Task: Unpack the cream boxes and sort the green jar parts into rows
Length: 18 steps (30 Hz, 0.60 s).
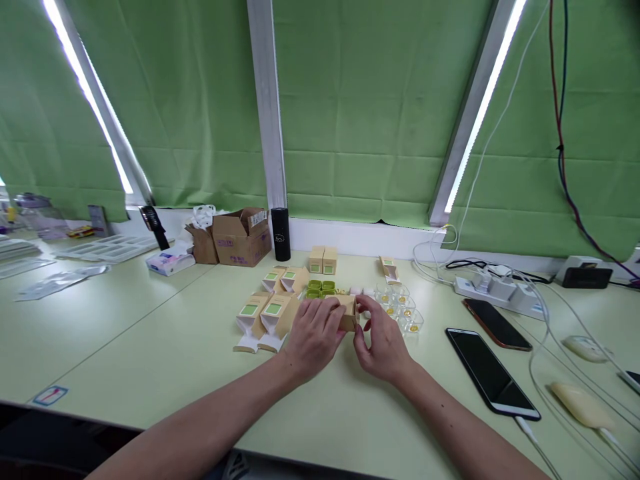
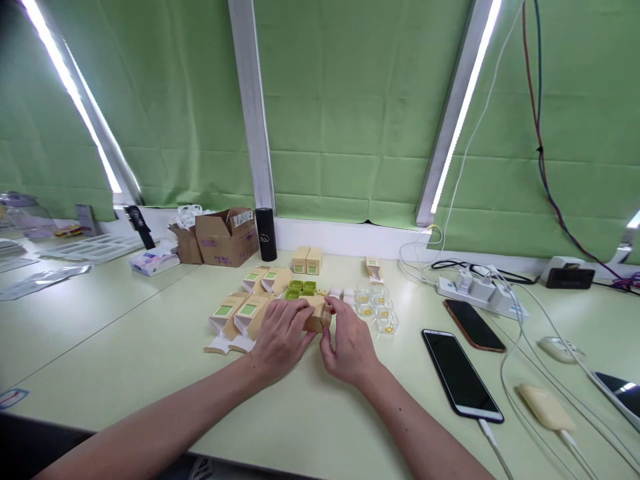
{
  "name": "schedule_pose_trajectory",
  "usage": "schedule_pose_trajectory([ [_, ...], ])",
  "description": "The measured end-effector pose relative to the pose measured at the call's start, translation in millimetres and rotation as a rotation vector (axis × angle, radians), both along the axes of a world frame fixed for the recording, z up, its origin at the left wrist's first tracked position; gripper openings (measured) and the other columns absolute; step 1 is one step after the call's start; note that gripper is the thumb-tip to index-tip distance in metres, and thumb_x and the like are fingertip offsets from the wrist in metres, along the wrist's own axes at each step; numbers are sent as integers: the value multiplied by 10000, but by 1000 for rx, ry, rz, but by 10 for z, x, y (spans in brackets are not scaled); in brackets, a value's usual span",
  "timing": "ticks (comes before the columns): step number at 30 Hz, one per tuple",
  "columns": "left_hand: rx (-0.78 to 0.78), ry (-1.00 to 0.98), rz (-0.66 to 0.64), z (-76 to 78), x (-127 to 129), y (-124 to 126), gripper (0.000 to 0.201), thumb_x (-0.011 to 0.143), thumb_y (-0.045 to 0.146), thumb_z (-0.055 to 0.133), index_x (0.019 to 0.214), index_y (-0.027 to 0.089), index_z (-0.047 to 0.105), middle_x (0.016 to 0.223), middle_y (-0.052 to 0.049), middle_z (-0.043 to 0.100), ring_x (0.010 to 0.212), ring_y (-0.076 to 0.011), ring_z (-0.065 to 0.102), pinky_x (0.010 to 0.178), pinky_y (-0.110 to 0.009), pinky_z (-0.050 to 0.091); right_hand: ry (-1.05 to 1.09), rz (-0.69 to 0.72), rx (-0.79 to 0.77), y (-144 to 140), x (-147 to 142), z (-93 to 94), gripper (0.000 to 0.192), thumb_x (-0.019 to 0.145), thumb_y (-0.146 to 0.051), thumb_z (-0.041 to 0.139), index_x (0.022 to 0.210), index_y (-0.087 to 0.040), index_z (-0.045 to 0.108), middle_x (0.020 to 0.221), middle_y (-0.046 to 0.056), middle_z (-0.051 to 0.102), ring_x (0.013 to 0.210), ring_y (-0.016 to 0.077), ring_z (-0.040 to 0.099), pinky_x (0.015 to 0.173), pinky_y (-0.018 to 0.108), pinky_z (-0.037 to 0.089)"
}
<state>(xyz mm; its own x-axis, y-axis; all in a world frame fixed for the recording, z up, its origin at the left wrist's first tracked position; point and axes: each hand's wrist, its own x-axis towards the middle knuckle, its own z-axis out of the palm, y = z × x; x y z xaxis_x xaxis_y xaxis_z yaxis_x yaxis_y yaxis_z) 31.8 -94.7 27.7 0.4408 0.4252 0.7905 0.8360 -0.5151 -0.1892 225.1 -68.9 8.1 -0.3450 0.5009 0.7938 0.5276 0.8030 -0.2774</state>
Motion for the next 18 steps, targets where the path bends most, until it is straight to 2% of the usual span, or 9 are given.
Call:
schedule_pose_trajectory([
  [5,-124,-82,-39,-9,16,-18,474,868,157,681,1315,161,523,1226,-162,651,1116,-325,630,954,-489,499,30,-26,-1,42,8,-29,600,886,-113,497,1460,-208,349,1234,164,646,1010,286,705,790,449,636],
  [9,-207,-149,-97,-21,17,-16,523,897,186,665,1381,181,466,1272,-166,633,1205,-328,612,991,-490,530,94,5,-2,81,38,-35,558,936,-118,474,1466,-232,342,1336,170,607,1118,280,691,835,436,638],
  [14,-285,-233,-160,-25,19,-23,520,925,231,642,1394,192,421,1290,-173,621,1221,-333,608,968,-501,559,209,35,6,68,80,28,565,937,-130,525,1467,-246,365,1326,153,613,1068,262,685,776,420,643],
  [18,-327,-296,-209,-15,22,-40,515,931,235,637,1390,204,405,1273,-162,631,1197,-312,628,938,-476,571,234,107,161,36,93,131,587,900,-95,563,1453,-232,421,1344,165,598,1243,317,614,962,540,596],
])
